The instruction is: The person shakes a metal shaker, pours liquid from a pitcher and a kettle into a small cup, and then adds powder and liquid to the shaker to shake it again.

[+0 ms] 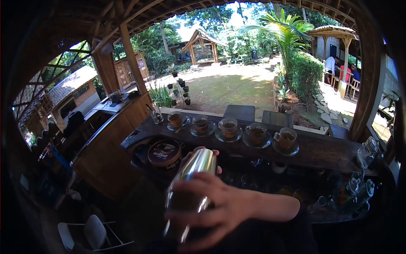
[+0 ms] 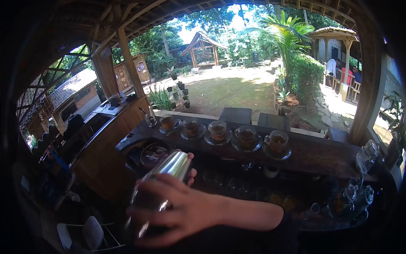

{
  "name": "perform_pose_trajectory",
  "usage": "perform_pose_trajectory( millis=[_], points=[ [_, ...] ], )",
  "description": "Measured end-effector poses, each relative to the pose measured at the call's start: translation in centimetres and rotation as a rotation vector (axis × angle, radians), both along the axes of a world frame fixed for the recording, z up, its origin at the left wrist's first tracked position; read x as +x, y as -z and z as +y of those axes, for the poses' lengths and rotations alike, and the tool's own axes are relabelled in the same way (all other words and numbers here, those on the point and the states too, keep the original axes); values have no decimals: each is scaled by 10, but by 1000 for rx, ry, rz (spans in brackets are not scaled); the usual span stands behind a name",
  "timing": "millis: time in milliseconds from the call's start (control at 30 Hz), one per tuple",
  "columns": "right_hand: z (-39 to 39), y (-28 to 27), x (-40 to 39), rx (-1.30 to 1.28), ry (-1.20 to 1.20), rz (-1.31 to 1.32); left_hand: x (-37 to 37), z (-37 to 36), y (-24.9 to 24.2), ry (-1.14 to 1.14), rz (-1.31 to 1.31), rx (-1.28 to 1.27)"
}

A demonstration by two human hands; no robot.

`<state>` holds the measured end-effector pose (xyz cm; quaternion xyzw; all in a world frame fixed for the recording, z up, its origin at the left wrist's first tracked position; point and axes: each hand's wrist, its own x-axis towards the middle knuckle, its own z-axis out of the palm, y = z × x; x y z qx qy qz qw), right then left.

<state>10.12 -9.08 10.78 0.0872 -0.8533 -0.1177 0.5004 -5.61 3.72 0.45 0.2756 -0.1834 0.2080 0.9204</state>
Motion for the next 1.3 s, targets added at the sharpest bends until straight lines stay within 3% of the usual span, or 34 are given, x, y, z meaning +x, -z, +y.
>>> perform_pose_trajectory(
  millis=[33,100,167,233,300,433,467,500,567,633,700,800,867,900,967,1000,1033,1067,1100,1167,1233,1300],
  points=[
    [-16,5,-5,-28,5,-138,-3,1,-5,55,-47,48],
    [-11,10,-16,186,1,-120,-2,-1,-31,-157,-310,482],
    [26,10,-21,41,-100,53,-26,6,0,1,-63,-178],
    [72,24,-15,-137,164,68,-26,5,-6,-36,0,-237],
    [93,40,-19,-417,187,203,-25,3,-20,-102,104,-340],
    [40,13,-35,23,154,-12,-24,1,-39,-203,292,-524],
    [27,17,-41,106,89,-27,-7,16,-16,-420,-219,230],
    [14,16,-42,174,147,-66,-4,19,-26,-443,-362,417],
    [24,20,-37,40,26,-92,-7,24,-25,-421,-345,384],
    [60,18,-31,97,154,4,-21,-2,-27,-282,146,-342],
    [98,42,-23,-279,216,109,-22,-18,-24,-237,161,-387],
    [74,30,-12,-326,189,103,-7,-23,-28,-105,189,-492],
    [26,8,-9,-21,182,-57,3,-26,-28,-35,209,-575],
    [7,14,-13,78,145,-35,15,-2,-7,-5,-107,-69],
    [-18,16,-2,110,215,-118,40,-13,-17,-392,-372,363],
    [-20,18,6,2,170,-133,43,-20,-17,-424,-338,341],
    [-20,20,12,-108,124,-148,36,-27,-9,-178,-151,3],
    [1,14,14,4,66,1,40,-33,-8,-174,-147,4],
    [16,20,25,-43,159,-6,44,-40,-9,-187,-149,9],
    [37,38,38,-426,259,137,52,-55,-9,-216,-159,16],
    [27,38,44,-470,266,257,62,-64,-15,-248,-182,35],
    [-14,20,44,-173,204,114,73,-69,-18,-283,-205,45]
  ],
)
